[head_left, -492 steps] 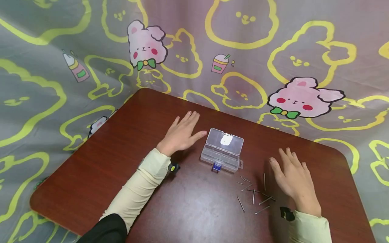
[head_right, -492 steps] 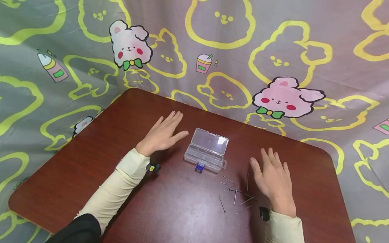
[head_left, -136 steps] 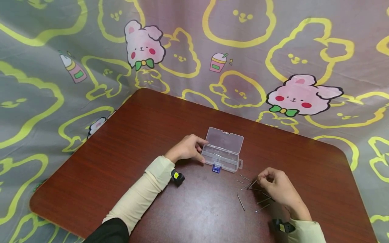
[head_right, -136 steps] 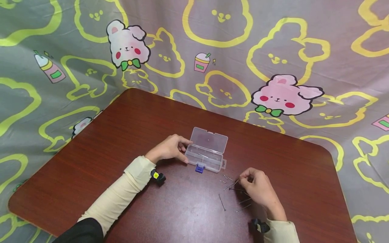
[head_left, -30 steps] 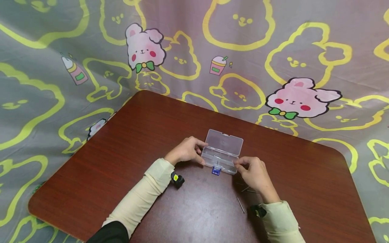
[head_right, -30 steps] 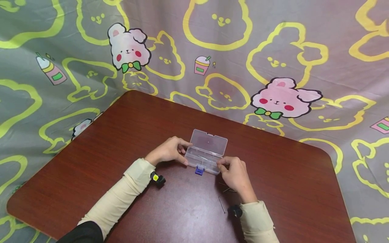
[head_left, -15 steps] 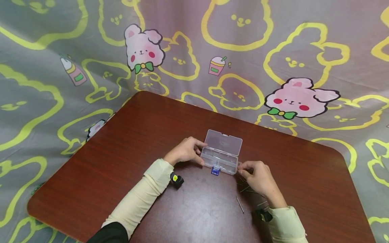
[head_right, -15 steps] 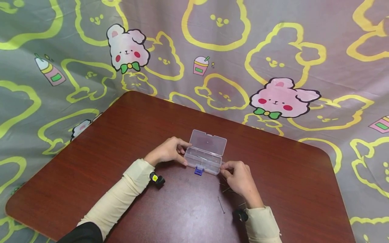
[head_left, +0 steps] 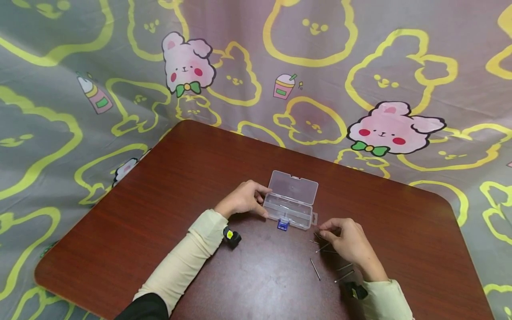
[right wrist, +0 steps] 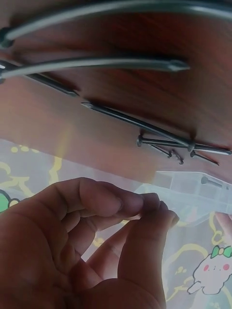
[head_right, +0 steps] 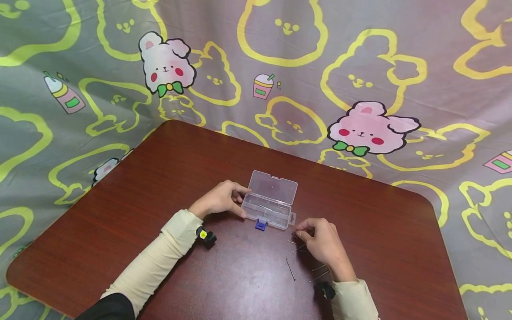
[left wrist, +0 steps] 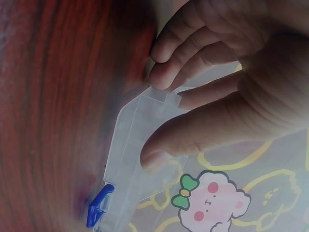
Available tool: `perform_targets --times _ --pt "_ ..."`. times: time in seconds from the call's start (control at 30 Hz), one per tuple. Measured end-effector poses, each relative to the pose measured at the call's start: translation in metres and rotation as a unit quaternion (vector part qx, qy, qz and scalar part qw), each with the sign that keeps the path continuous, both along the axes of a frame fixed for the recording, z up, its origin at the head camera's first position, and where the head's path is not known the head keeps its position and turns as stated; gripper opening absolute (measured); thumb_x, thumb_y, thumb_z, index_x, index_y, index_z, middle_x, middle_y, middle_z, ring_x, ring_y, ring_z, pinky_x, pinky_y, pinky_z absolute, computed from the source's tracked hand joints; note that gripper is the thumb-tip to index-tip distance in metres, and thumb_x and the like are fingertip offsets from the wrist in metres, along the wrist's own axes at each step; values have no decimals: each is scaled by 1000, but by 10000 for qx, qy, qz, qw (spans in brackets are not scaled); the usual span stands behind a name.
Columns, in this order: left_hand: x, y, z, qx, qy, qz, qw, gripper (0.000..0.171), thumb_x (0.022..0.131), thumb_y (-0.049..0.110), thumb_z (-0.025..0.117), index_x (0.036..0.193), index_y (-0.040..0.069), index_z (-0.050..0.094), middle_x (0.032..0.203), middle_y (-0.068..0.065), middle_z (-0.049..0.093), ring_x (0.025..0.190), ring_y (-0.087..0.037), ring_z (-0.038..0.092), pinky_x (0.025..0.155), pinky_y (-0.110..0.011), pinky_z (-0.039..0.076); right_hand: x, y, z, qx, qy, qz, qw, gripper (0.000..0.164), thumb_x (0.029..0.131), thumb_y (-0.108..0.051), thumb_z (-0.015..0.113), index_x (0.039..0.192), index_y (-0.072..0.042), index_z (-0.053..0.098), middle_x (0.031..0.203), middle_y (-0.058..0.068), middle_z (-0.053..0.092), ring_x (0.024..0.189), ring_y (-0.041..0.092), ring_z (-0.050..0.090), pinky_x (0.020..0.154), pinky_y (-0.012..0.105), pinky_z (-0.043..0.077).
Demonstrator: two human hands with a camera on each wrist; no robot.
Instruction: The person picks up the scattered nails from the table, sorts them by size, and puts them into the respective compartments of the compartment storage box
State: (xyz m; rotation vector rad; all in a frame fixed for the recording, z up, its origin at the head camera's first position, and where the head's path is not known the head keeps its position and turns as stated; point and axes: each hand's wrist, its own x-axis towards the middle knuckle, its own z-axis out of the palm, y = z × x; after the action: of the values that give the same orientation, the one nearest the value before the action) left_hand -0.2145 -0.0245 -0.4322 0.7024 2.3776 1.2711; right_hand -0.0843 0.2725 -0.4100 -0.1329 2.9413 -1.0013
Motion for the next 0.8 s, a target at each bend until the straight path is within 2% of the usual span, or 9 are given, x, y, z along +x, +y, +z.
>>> perform_targets --times 0.4,0.6,0.8 --pt "0 1 -1 -32 2 22 10000 75 61 10 98 130 5 68 92 -6 68 85 -19 61 69 -25 48 8 10 -1 170 -16 -10 9999 3 86 -10 80 88 -11 77 79 -8 70 69 10 58 61 29 45" --pt "0 1 0 5 29 5 10000 75 61 11 98 130 5 68 92 -6 68 85 -18 61 70 -25 49 14 15 -5 230 -99 7 9997 11 84 -5 80 84 -16 77 78 -9 70 69 9 60 62 29 45" --pt "0 1 0 12 -37 47 10000 75 61 10 98 130 5 68 96 -7 68 87 -20 61 70 -26 49 15 17 -9 199 -182 40 9996 14 82 -3 81 82 -16 77 77 -9 70 67 7 62 62 27 47"
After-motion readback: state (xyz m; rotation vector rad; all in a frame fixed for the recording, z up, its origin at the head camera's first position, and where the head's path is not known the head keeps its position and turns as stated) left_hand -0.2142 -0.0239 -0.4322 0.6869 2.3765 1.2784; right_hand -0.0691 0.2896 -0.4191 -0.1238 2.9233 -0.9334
